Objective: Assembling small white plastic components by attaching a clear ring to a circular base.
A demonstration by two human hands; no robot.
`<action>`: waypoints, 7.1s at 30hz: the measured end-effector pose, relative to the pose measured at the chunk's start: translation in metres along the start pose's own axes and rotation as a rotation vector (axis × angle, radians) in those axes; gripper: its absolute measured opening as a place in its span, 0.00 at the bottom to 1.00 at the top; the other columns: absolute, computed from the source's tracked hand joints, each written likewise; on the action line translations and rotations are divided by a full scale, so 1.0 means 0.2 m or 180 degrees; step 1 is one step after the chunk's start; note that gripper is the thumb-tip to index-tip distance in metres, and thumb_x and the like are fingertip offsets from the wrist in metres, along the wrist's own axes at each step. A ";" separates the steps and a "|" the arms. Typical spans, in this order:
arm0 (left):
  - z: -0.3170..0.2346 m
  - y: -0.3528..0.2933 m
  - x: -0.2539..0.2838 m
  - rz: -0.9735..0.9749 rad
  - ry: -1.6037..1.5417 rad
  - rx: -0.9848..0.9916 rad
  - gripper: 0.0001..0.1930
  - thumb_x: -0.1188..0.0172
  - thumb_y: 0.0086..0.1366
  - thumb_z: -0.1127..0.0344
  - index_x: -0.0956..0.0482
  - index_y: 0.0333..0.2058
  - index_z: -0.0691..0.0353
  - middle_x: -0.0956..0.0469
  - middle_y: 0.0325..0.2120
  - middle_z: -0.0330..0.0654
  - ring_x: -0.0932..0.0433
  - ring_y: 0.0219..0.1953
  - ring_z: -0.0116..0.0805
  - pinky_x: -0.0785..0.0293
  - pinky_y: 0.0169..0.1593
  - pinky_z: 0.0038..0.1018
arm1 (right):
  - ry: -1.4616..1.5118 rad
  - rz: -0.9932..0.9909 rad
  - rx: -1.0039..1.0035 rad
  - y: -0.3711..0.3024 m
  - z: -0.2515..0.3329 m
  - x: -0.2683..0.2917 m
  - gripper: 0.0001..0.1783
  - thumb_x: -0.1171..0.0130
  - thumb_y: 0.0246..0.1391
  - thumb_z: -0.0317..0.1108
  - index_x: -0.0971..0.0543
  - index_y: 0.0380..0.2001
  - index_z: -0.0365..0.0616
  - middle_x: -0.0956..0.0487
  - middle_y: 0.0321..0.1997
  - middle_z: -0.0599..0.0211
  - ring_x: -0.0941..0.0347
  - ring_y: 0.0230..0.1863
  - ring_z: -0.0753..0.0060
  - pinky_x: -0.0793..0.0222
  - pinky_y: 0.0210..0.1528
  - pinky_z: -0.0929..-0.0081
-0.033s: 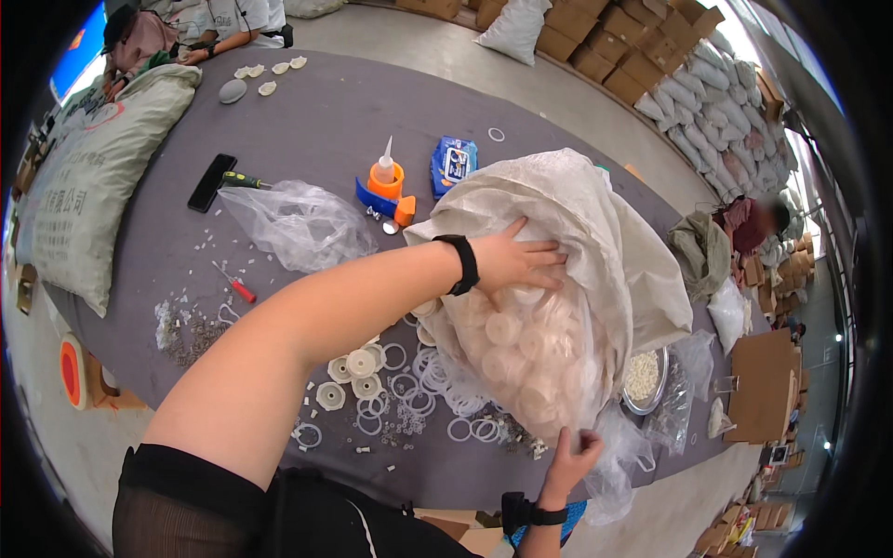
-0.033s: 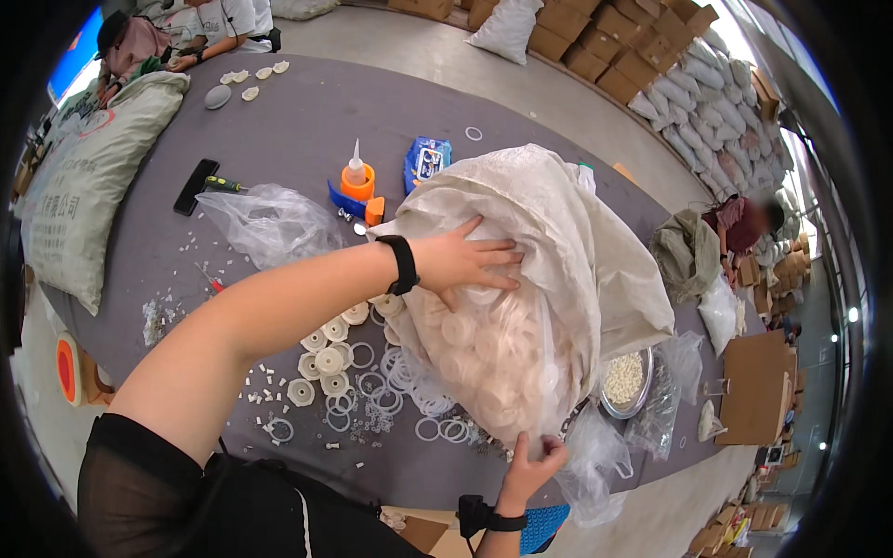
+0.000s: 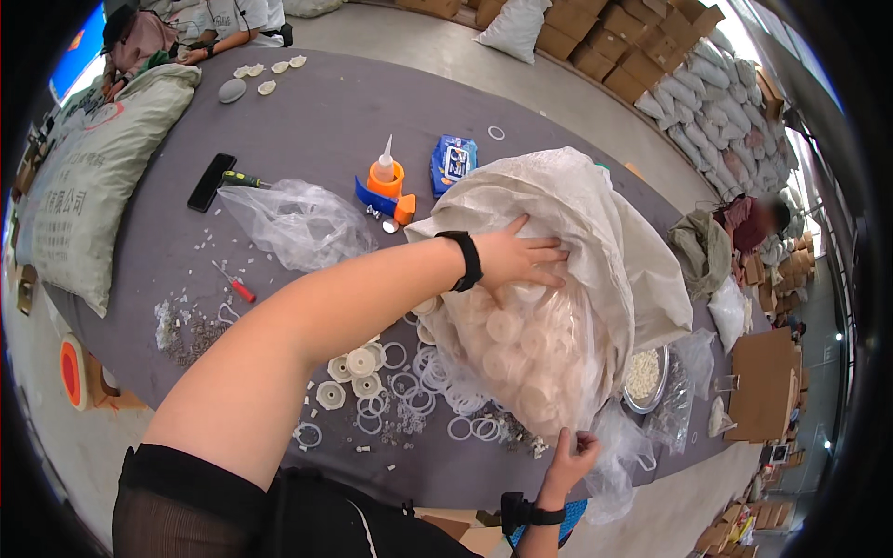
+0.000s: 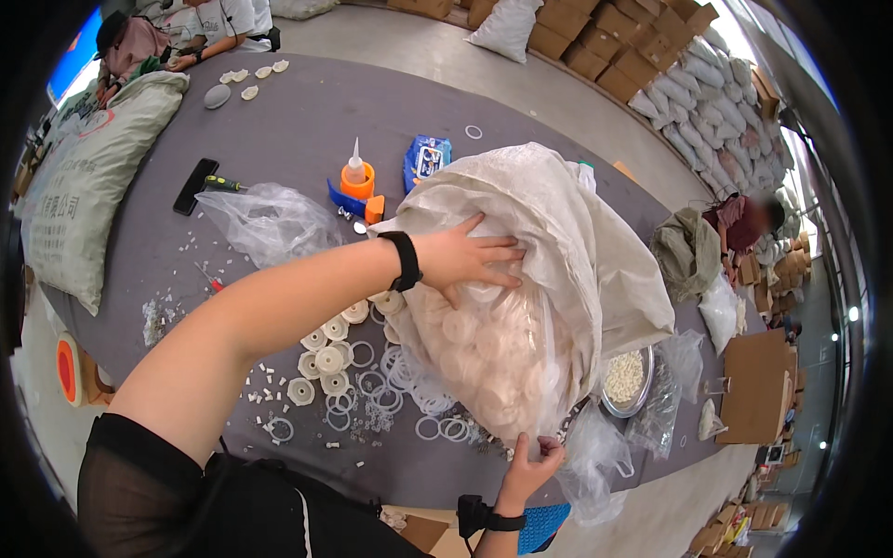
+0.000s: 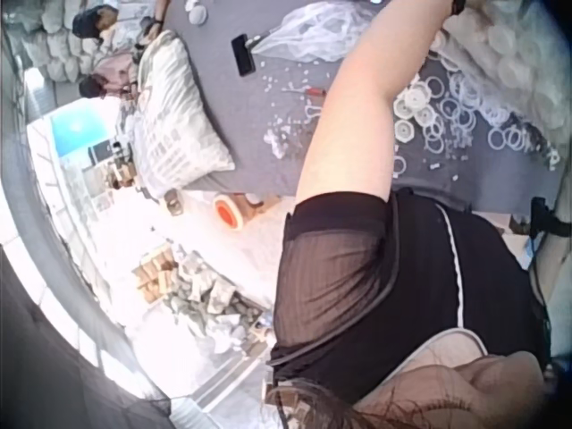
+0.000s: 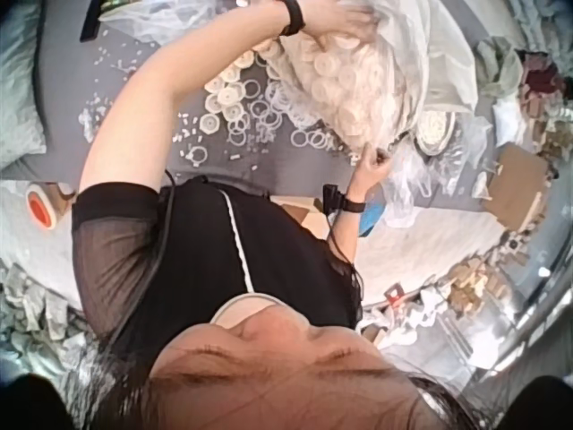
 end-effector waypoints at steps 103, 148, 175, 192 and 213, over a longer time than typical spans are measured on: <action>0.05 -0.37 -1.16 -0.2674 -0.6811 0.4264 0.19 0.55 0.64 0.55 0.29 0.45 0.63 0.24 0.39 0.42 0.25 0.40 0.32 0.30 0.44 0.28 | 0.1587 -0.0683 0.0048 1.17 0.01 0.20 0.14 0.48 0.57 0.36 0.28 0.40 0.35 0.25 0.41 0.59 0.28 0.39 0.68 0.33 0.41 0.74; -0.18 -0.39 -1.08 -0.3480 -0.8282 0.4024 0.20 0.53 0.60 0.52 0.24 0.42 0.61 0.22 0.39 0.43 0.25 0.43 0.36 0.33 0.52 0.31 | -0.1330 0.0549 0.3425 0.24 0.98 -0.74 0.11 0.46 0.49 0.35 0.28 0.18 0.40 0.28 0.21 0.56 0.35 0.25 0.50 0.40 0.28 0.60; -0.50 -0.28 0.04 -0.1839 -0.4330 0.0211 0.14 0.56 0.64 0.64 0.28 0.42 0.66 0.29 0.41 0.50 0.31 0.45 0.42 0.38 0.51 0.33 | 0.3471 0.0844 -0.0902 0.12 0.39 -0.32 0.19 0.56 0.57 0.44 0.31 0.43 0.40 0.29 0.41 0.58 0.31 0.42 0.65 0.34 0.45 0.68; 0.09 -0.26 -0.64 -0.0292 -0.4231 0.1814 0.40 0.40 0.53 0.52 0.46 0.61 0.61 0.48 0.61 0.52 0.52 0.64 0.46 0.59 0.67 0.35 | 0.2845 0.2817 -0.0184 -0.27 0.67 -0.53 0.21 0.48 0.54 0.35 0.30 0.48 0.33 0.25 0.46 0.57 0.27 0.45 0.61 0.32 0.48 0.69; -0.03 0.17 -0.68 -0.0571 -0.3466 0.1281 0.37 0.39 0.55 0.53 0.44 0.61 0.56 0.45 0.61 0.44 0.48 0.63 0.41 0.54 0.65 0.34 | -0.1138 0.0262 0.0633 1.03 0.31 -0.38 0.28 0.39 0.44 0.47 0.27 0.41 0.34 0.23 0.38 0.46 0.26 0.41 0.46 0.33 0.43 0.63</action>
Point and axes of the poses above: each hand's wrist, its own y-axis towards the middle knuckle, its own x-axis out of the back of the hand, z = x × y, the point moved 10 cm from there along y, towards the middle knuckle
